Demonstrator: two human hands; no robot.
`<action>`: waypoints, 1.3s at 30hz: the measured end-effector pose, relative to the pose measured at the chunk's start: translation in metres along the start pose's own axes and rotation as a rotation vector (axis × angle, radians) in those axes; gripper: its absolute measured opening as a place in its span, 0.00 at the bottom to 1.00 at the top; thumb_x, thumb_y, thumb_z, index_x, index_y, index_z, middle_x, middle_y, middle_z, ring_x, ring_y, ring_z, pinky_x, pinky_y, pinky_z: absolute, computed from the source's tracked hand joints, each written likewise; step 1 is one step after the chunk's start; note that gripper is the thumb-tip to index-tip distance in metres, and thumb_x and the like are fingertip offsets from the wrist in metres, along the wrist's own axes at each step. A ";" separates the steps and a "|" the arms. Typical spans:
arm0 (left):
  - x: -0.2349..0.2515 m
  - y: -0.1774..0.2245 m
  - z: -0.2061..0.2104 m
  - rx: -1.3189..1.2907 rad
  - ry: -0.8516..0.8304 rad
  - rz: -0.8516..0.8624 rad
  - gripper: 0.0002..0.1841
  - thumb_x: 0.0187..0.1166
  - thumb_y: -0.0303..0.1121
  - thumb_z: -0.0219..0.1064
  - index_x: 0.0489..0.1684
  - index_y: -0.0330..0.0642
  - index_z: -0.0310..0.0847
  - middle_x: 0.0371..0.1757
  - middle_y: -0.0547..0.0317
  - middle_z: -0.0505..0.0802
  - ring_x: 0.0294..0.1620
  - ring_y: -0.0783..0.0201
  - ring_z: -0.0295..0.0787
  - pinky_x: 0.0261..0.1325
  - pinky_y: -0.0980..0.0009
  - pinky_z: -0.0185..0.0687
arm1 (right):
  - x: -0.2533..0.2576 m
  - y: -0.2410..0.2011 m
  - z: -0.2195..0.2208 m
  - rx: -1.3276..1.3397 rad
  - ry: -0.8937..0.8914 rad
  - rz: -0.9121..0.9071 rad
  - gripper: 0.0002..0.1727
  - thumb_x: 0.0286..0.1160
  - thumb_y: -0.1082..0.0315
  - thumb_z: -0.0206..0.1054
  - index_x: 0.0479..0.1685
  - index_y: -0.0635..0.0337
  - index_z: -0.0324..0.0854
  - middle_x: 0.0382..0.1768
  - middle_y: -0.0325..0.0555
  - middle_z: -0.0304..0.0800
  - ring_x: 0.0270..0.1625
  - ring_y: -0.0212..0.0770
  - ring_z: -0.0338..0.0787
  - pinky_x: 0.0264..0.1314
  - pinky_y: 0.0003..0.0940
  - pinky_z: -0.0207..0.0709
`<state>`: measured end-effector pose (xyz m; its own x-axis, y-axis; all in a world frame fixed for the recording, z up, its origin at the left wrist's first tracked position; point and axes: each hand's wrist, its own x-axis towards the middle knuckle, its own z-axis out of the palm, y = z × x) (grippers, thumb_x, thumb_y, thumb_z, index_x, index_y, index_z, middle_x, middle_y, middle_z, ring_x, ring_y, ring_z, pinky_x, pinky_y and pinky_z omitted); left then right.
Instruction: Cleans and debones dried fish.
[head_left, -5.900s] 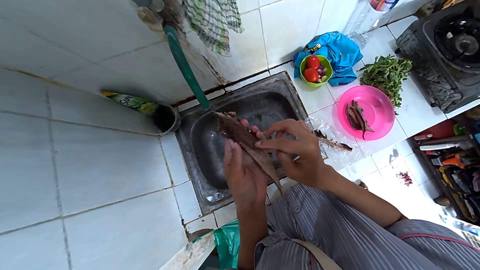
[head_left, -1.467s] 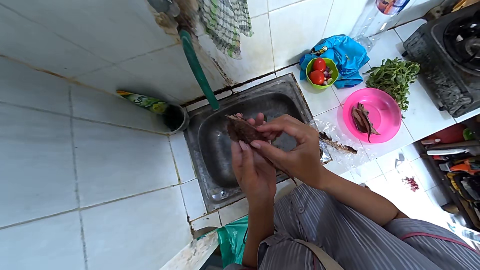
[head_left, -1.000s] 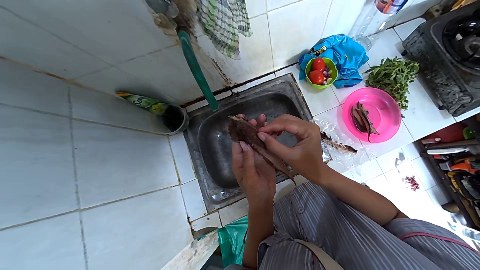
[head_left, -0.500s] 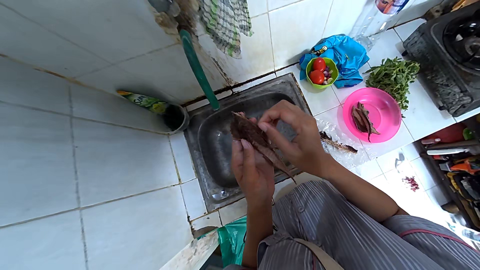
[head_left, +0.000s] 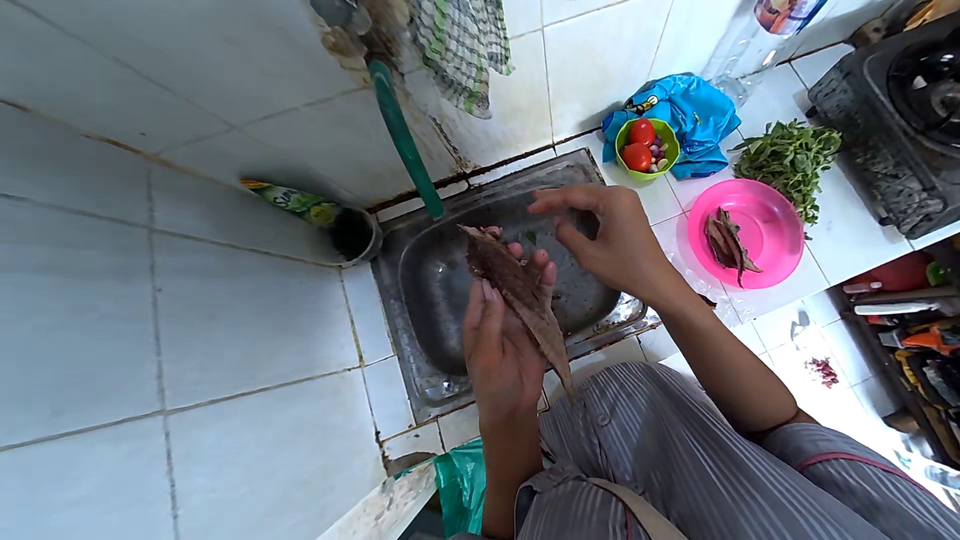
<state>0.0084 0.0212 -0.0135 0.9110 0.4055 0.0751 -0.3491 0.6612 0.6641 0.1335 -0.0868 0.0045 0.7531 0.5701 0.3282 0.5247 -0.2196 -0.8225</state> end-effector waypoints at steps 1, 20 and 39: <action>0.000 0.001 0.000 0.003 -0.006 -0.008 0.16 0.90 0.36 0.56 0.71 0.53 0.78 0.62 0.67 0.91 0.65 0.67 0.88 0.75 0.68 0.81 | 0.000 -0.004 0.000 0.030 0.037 -0.041 0.15 0.73 0.77 0.61 0.50 0.63 0.93 0.50 0.49 0.97 0.54 0.38 0.94 0.58 0.41 0.83; -0.004 0.003 0.001 -0.012 -0.048 -0.138 0.14 0.89 0.35 0.56 0.62 0.50 0.86 0.58 0.65 0.93 0.61 0.68 0.91 0.69 0.69 0.86 | 0.010 -0.016 -0.008 0.467 0.004 -0.091 0.04 0.75 0.74 0.69 0.37 0.64 0.89 0.40 0.36 0.90 0.47 0.22 0.86 0.51 0.19 0.78; -0.004 0.005 -0.001 -0.096 -0.094 -0.175 0.16 0.89 0.36 0.57 0.71 0.49 0.80 0.61 0.65 0.92 0.62 0.67 0.90 0.70 0.67 0.85 | -0.011 0.039 0.002 -0.128 -0.135 -0.004 0.10 0.78 0.68 0.68 0.40 0.63 0.93 0.42 0.52 0.93 0.50 0.51 0.90 0.57 0.62 0.72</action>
<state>0.0028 0.0240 -0.0114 0.9744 0.2217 0.0375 -0.1995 0.7753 0.5993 0.1454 -0.0999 -0.0319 0.6953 0.6706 0.2586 0.5803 -0.3115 -0.7525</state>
